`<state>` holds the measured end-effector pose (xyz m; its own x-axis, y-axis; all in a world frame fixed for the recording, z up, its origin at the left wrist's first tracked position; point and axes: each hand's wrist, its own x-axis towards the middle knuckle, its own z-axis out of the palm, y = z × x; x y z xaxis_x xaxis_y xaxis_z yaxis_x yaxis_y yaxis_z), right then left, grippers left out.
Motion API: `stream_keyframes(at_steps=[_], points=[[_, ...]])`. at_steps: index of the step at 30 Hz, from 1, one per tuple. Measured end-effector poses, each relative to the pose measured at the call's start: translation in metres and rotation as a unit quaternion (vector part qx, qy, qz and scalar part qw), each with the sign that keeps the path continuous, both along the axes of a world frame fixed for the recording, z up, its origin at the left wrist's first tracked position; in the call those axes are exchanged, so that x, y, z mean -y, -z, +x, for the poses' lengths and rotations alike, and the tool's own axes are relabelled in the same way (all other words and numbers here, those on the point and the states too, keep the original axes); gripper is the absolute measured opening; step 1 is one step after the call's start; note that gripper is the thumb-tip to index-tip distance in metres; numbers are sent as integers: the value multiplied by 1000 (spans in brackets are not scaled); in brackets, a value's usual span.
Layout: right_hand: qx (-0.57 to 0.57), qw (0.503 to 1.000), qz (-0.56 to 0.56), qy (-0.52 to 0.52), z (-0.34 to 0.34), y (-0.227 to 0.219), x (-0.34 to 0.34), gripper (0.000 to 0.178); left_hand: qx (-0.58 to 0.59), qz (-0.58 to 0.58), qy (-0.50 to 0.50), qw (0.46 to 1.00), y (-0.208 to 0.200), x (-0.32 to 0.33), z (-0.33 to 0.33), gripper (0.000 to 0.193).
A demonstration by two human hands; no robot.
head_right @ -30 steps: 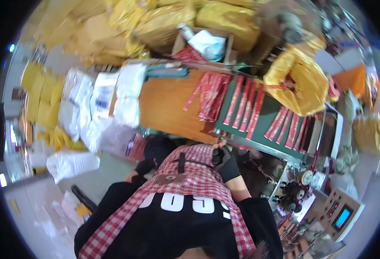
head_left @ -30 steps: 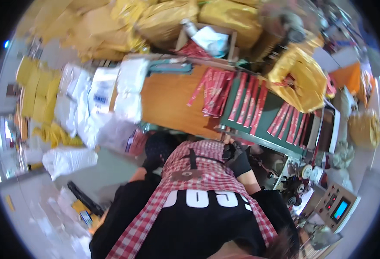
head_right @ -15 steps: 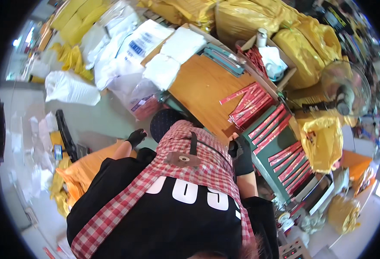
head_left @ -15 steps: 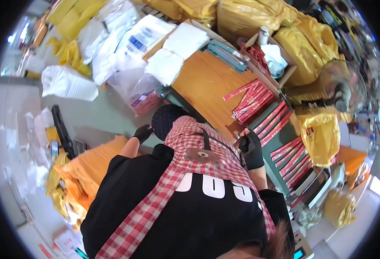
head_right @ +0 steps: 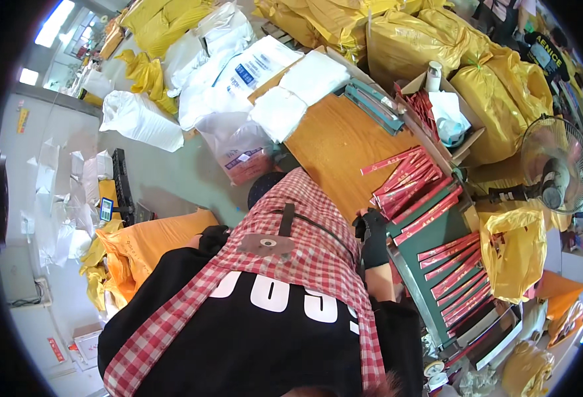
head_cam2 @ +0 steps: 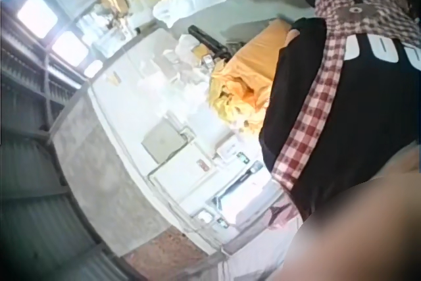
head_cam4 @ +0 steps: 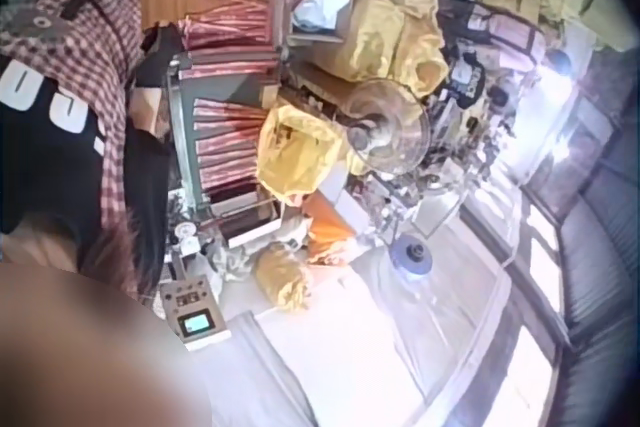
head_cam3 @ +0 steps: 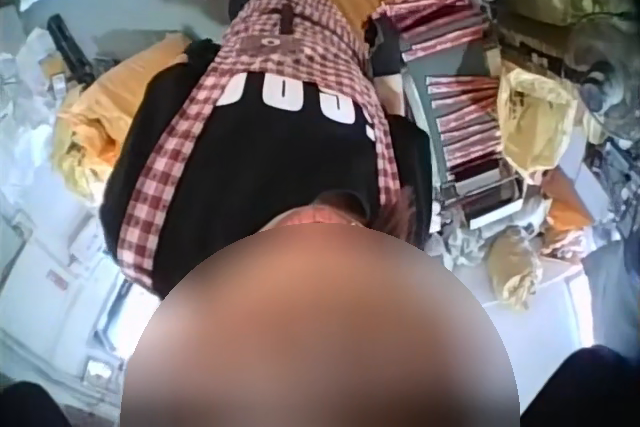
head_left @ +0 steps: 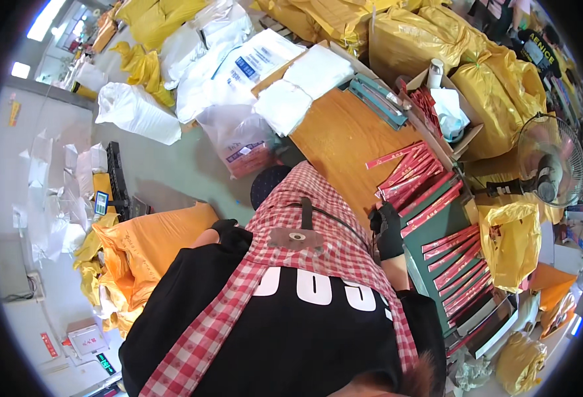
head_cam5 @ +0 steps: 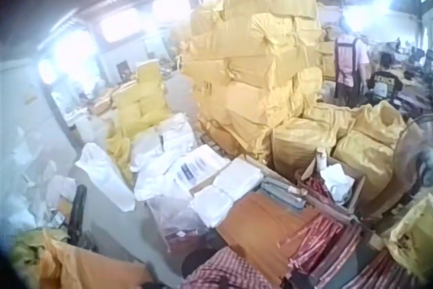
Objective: Bundling red incense sticks and packaging them into plastic bags at a workstation.
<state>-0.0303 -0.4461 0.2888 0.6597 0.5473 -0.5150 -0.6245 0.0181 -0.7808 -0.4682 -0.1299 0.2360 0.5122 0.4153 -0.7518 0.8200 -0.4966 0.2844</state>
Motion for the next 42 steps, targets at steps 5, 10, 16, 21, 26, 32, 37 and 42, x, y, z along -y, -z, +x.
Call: stream_keyframes(at_steps=[5,10,16,21,26,32,37,42], points=[[-32,998,-27,43,5,27,-2,23,-82,52,138,986,-18,-55,71,57],[-42,994,-62,77,4,57,-13,22,-17,65,75,995,-44,-111,166,52],[3,975,-223,3,13,98,-89,21,-55,30,195,979,87,-225,181,62],[378,811,-423,-143,28,224,-172,23,-149,-76,133,977,209,-316,183,44],[545,679,-355,-341,45,314,-210,37,-209,-181,-163,947,317,-317,196,56],[680,637,-241,-273,55,335,-234,53,-204,-53,126,969,436,-273,155,98],[690,628,-262,-245,42,332,-225,53,-126,-45,163,977,413,-299,137,89],[674,656,-277,-195,30,329,-219,44,-44,4,192,980,412,-307,217,80]])
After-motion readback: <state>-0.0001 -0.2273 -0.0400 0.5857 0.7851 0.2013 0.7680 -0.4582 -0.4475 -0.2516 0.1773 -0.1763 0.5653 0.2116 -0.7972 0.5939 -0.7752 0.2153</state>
